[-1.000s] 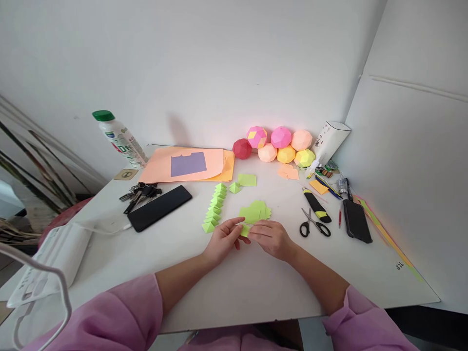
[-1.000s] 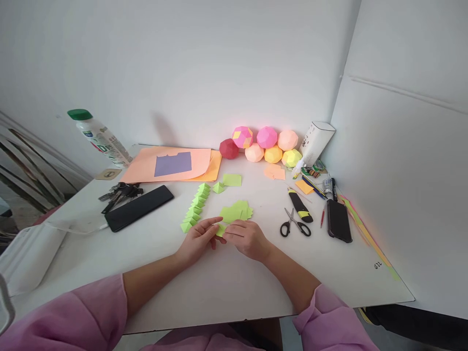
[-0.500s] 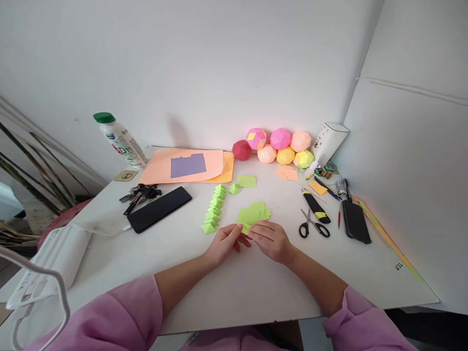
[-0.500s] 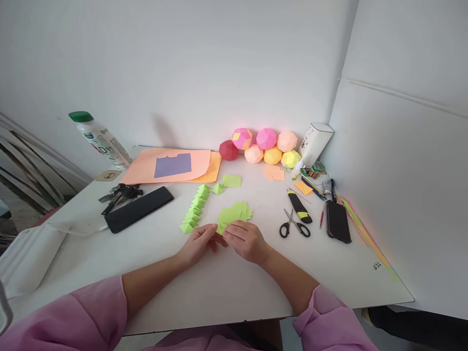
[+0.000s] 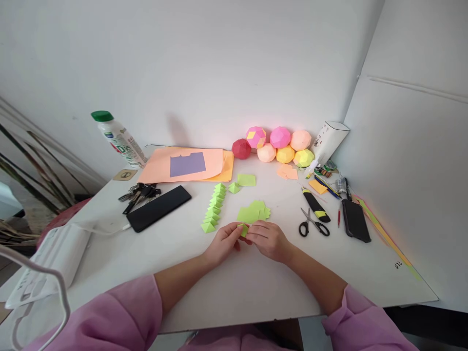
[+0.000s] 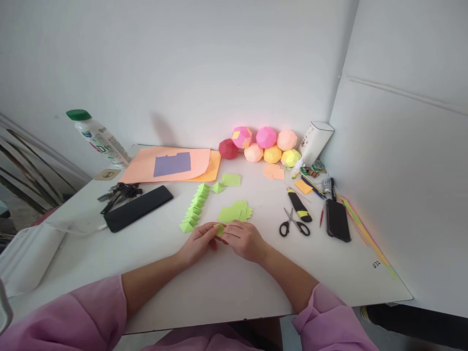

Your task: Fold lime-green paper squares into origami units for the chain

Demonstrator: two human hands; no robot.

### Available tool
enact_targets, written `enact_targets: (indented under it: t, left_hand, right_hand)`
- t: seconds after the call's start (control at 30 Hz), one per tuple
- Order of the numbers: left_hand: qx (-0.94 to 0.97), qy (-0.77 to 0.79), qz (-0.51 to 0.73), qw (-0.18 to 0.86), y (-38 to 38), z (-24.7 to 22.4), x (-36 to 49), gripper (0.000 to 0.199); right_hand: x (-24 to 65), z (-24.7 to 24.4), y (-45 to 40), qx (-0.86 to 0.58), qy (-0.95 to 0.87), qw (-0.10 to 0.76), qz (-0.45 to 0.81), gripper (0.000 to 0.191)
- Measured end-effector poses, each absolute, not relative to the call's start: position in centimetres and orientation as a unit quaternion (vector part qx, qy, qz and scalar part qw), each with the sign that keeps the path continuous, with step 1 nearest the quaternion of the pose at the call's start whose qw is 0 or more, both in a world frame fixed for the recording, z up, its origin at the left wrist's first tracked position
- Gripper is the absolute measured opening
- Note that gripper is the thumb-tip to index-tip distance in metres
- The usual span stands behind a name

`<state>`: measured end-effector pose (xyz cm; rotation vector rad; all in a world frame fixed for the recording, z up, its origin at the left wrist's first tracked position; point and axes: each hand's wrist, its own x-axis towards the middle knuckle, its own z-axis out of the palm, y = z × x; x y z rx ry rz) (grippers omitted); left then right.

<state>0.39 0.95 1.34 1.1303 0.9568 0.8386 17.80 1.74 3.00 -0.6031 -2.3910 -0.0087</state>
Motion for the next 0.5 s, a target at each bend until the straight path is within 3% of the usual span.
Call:
enact_targets:
  t: [0.5]
  left_hand:
    - [0.594,0.403,0.313,0.622,0.41,1.75,0.17,0.034]
  right_hand:
    - [17.75,3.02,1.81,-0.339,-0.824,0.365,0.270,0.015]
